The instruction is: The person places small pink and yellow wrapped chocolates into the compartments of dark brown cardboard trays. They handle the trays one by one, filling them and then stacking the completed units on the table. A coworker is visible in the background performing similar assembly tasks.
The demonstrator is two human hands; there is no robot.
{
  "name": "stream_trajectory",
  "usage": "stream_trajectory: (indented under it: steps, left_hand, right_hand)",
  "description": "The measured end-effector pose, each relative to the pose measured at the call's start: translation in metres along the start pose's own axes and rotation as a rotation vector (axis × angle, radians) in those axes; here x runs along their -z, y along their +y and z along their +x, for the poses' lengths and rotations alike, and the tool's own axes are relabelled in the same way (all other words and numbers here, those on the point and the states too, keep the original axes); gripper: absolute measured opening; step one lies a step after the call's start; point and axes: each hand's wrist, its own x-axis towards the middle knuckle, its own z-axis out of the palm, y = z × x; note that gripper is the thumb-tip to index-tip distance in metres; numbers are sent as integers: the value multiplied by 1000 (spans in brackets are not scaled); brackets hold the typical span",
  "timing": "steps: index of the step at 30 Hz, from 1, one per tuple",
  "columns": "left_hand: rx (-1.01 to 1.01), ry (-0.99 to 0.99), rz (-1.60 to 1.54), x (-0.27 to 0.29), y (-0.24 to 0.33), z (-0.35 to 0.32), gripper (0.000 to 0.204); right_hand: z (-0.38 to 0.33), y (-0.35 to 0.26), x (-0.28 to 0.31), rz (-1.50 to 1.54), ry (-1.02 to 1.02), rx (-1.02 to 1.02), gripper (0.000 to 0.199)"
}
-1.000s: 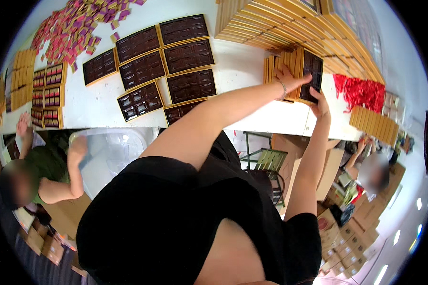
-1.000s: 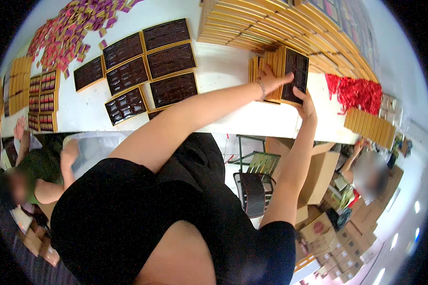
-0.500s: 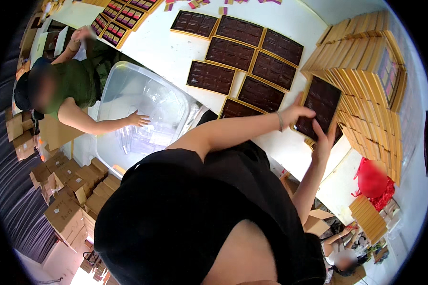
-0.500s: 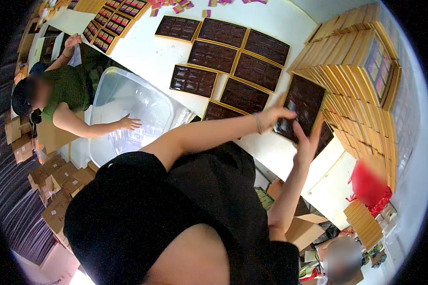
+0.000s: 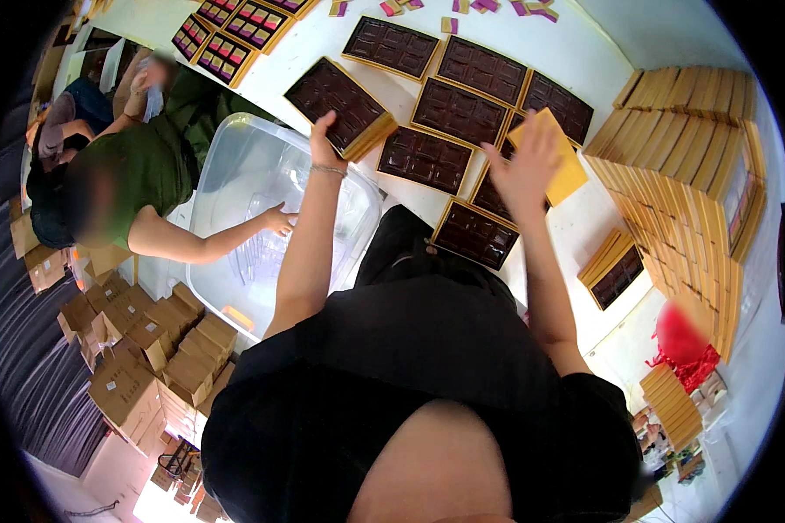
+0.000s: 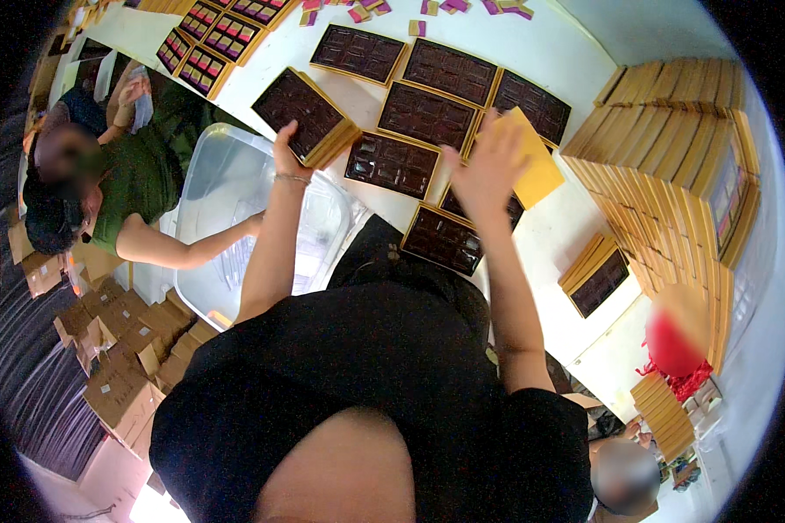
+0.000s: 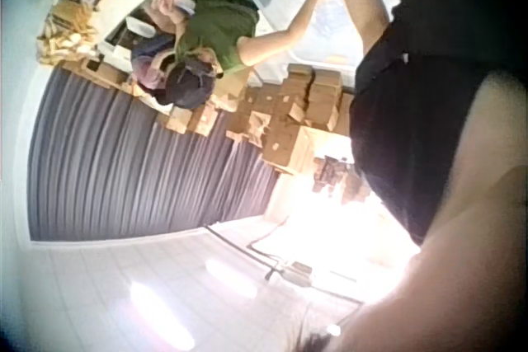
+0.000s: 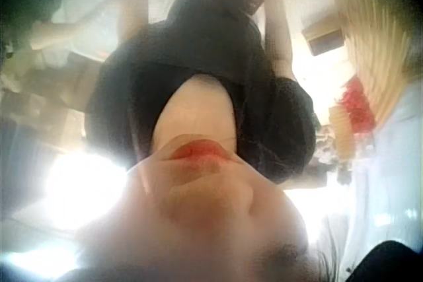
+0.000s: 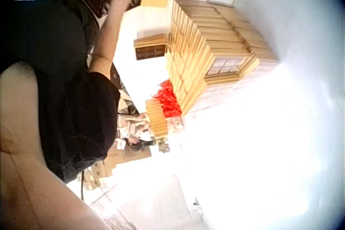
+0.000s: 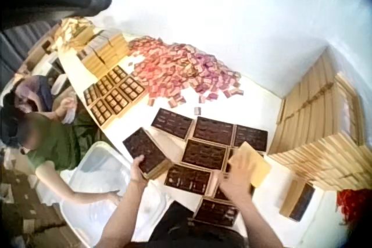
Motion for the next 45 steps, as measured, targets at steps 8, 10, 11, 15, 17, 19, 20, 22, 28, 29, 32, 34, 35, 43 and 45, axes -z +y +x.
stream_trajectory:
  steps: [8,10,11,15,17,19,20,22,28,29,32,34,35,43,45]
  left_hand:
    - [-37,356,234,-5,-14,90,30]
    - [12,299,41,-17,-8,83,32]
    - [3,258,6,-14,-3,76,32]
    - [-134,293,-85,35,32,46,31]
    - [-152,319,-85,81,48,35,26]
    - [-142,502,154,71,46,12,26]
    - [-158,536,159,74,41,7,28]
    - [-210,557,330,94,17,8,38]
    - [-182,668,1381,57,-34,6,101]
    - [-399,747,1592,55,-25,-1,103]
    - [-981,594,1975,8,15,-4,108]
    - [-1039,279,1883,-22,49,21,108]
    - [-1000,203,1816,-30,60,41,107]
    - [-221,-69,1241,-13,95,164,39]
    - [-324,11,1165,-1,103,152,41]
  right_hand:
    - [32,90,11,-402,-505,90,123]
    - [47,112,4,-96,-434,109,120]
    - [59,125,1,61,-400,125,118]
    - [152,101,41,629,-531,-124,100]
    - [211,126,43,543,-468,-13,86]
    - [260,158,32,455,-434,-3,60]
    - [283,163,21,357,-550,-20,57]
    - [326,170,-9,165,-695,-10,54]
    - [340,208,-92,-348,-535,47,51]
    - [328,193,-94,-389,-410,59,49]
    - [275,131,-47,-452,-137,2,44]
    - [260,113,-36,-360,-135,-49,39]
    - [245,87,-28,-397,-127,100,33]
    - [53,6,-31,-172,-178,524,72]
    - [6,-4,-35,-108,-333,587,80]
